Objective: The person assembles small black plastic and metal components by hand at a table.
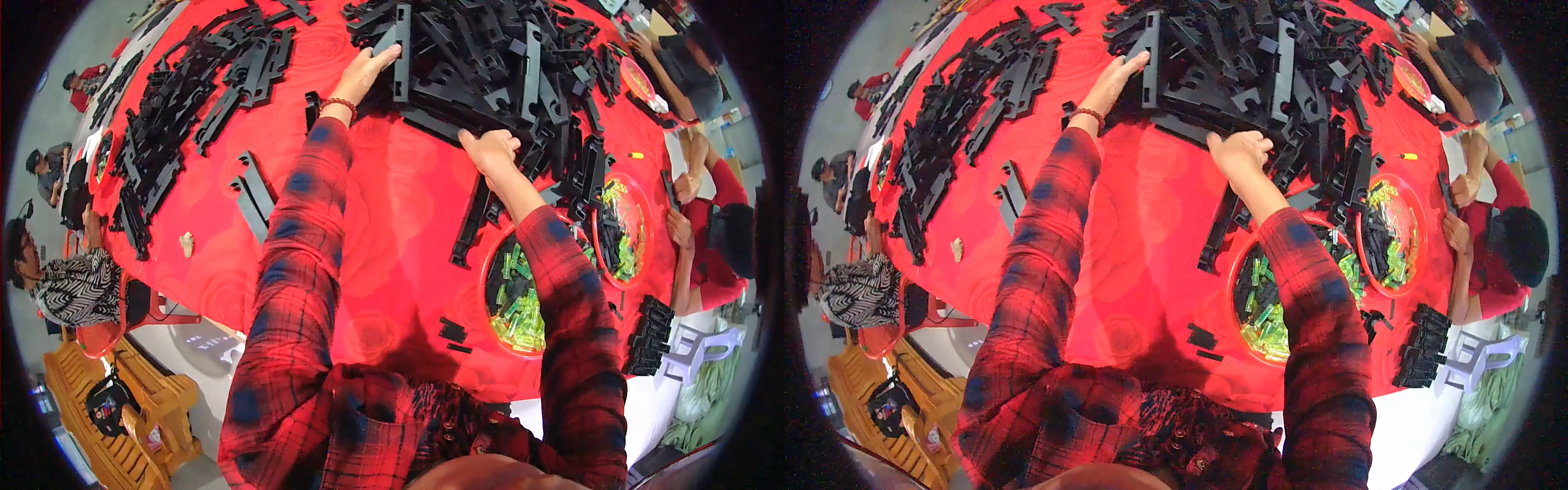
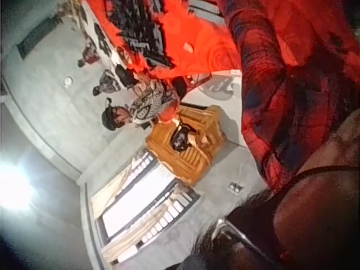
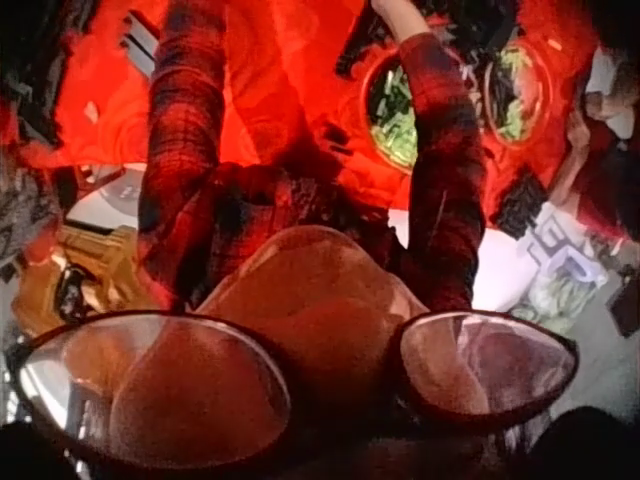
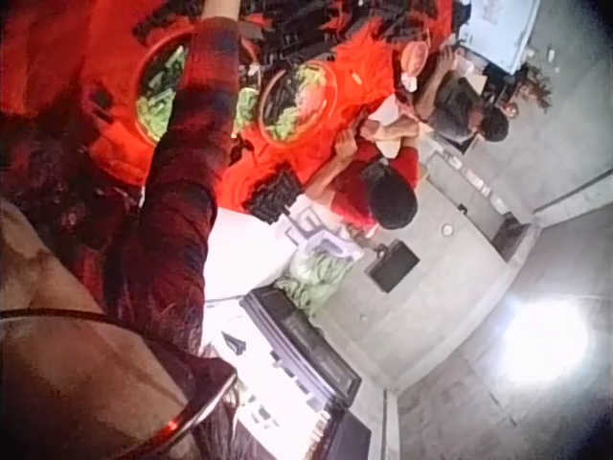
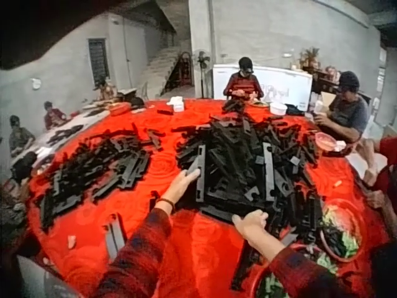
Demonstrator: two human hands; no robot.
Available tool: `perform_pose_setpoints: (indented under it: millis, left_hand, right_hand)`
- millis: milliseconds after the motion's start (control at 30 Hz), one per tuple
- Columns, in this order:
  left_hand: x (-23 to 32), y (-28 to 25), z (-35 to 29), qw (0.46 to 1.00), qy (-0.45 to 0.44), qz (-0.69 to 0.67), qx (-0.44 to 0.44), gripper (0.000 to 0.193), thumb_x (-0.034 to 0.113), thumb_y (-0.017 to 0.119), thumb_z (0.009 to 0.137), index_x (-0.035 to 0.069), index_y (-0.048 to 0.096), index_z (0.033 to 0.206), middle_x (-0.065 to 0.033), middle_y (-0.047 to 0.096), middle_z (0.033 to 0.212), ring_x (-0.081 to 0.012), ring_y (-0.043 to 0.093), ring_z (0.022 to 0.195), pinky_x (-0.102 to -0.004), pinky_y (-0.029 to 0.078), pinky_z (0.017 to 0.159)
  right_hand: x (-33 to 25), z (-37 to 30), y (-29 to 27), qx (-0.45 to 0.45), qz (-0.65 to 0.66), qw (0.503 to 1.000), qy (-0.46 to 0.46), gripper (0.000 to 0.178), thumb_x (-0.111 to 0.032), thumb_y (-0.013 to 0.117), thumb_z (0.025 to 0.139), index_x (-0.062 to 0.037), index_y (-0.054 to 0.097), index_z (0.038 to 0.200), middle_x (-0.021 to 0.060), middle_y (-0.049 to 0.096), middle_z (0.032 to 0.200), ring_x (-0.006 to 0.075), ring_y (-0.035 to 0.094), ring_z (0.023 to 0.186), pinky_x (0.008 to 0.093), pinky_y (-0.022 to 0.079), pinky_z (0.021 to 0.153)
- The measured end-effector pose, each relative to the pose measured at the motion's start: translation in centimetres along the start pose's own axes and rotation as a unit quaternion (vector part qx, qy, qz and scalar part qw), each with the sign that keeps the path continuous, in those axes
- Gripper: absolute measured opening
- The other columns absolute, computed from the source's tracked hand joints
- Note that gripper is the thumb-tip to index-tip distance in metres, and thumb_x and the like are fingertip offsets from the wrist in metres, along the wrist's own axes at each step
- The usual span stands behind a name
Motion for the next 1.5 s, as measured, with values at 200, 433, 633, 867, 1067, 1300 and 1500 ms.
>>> perform_pose_setpoints:
  millis: [200,433,633,867,1067,1300,1500]
  left_hand:
    - [1.1,0.6,-3.7,0.999,-0.043,0.003,0.015,0.094,0.067,0.064,0.079,-0.012,0.051,0.129,-0.0219,0.056,0.131,-0.0272,0.048,0.127,-0.0378,0.035,0.106]
    - [1.5,2.3,-8.3,0.998,-0.009,-0.027,-0.064,0.078,0.062,0.061,0.081,-0.008,0.061,0.116,-0.0198,0.066,0.111,-0.0274,0.061,0.107,-0.0344,0.044,0.092]
    - [2.5,1.8,-14.5,0.991,-0.090,0.100,0.001,0.083,0.067,0.053,0.080,-0.008,0.060,0.114,-0.0327,0.064,0.112,-0.0425,0.062,0.110,-0.0451,0.046,0.093]
    - [3.0,0.8,-22.0,0.978,-0.129,0.166,0.006,0.077,0.062,0.048,0.083,-0.007,0.054,0.116,-0.0303,0.066,0.108,-0.0440,0.063,0.107,-0.0481,0.046,0.091]
    - [2.1,-0.8,-27.5,0.967,-0.163,0.195,0.018,0.070,0.062,0.045,0.088,-0.001,0.054,0.116,-0.0292,0.066,0.107,-0.0433,0.063,0.106,-0.0498,0.046,0.089]
    - [2.4,-0.1,-30.2,0.951,-0.125,0.278,-0.042,0.074,0.062,0.046,0.087,-0.002,0.054,0.124,-0.0289,0.064,0.115,-0.0431,0.061,0.111,-0.0513,0.046,0.093]
    - [3.3,-0.9,-30.8,0.946,-0.099,0.309,0.001,0.071,0.058,0.039,0.096,-0.004,0.055,0.127,-0.0313,0.060,0.119,-0.0446,0.056,0.116,-0.0500,0.044,0.098]
  right_hand:
    - [2.1,0.3,0.4,-0.012,0.081,0.997,0.018,0.090,-0.042,0.074,0.079,0.0105,0.028,0.137,0.0290,0.032,0.143,0.0406,0.047,0.125,0.0439,0.045,0.102]
    - [1.1,-2.5,3.9,-0.083,0.108,0.990,0.033,0.084,-0.040,0.073,0.082,0.0033,0.029,0.137,0.0235,0.034,0.137,0.0312,0.052,0.111,0.0393,0.056,0.076]
    - [1.9,-4.5,2.7,-0.083,0.106,0.990,0.032,0.072,-0.032,0.072,0.084,0.0013,0.034,0.135,0.0190,0.037,0.133,0.0224,0.054,0.101,0.0298,0.057,0.057]
    - [2.1,-7.3,4.2,-0.102,0.091,0.991,-0.002,0.070,-0.026,0.072,0.084,0.0027,0.034,0.135,0.0221,0.033,0.138,0.0273,0.055,0.107,0.0314,0.060,0.060]
    - [2.3,-10.2,6.1,-0.148,0.073,0.985,-0.044,0.064,-0.018,0.069,0.082,0.0058,0.037,0.132,0.0244,0.033,0.138,0.0295,0.057,0.103,0.0339,0.059,0.062]
    - [1.9,-12.8,6.7,-0.295,0.080,0.942,-0.136,0.042,-0.012,0.060,0.086,0.0049,0.053,0.123,0.0163,0.061,0.111,0.0232,0.062,0.094,0.0334,0.057,0.069]
    - [0.0,-17.1,-2.7,-0.118,0.030,0.931,-0.343,0.048,-0.022,0.059,0.085,0.0055,0.059,0.125,0.0327,0.060,0.120,0.0444,0.056,0.118,0.0447,0.044,0.103]
Point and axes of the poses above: each hand's wrist, its own z-axis towards the middle knuckle, its own y-axis out of the palm, x = y × z, the point moved 10 cm from there along z, towards the middle knuckle
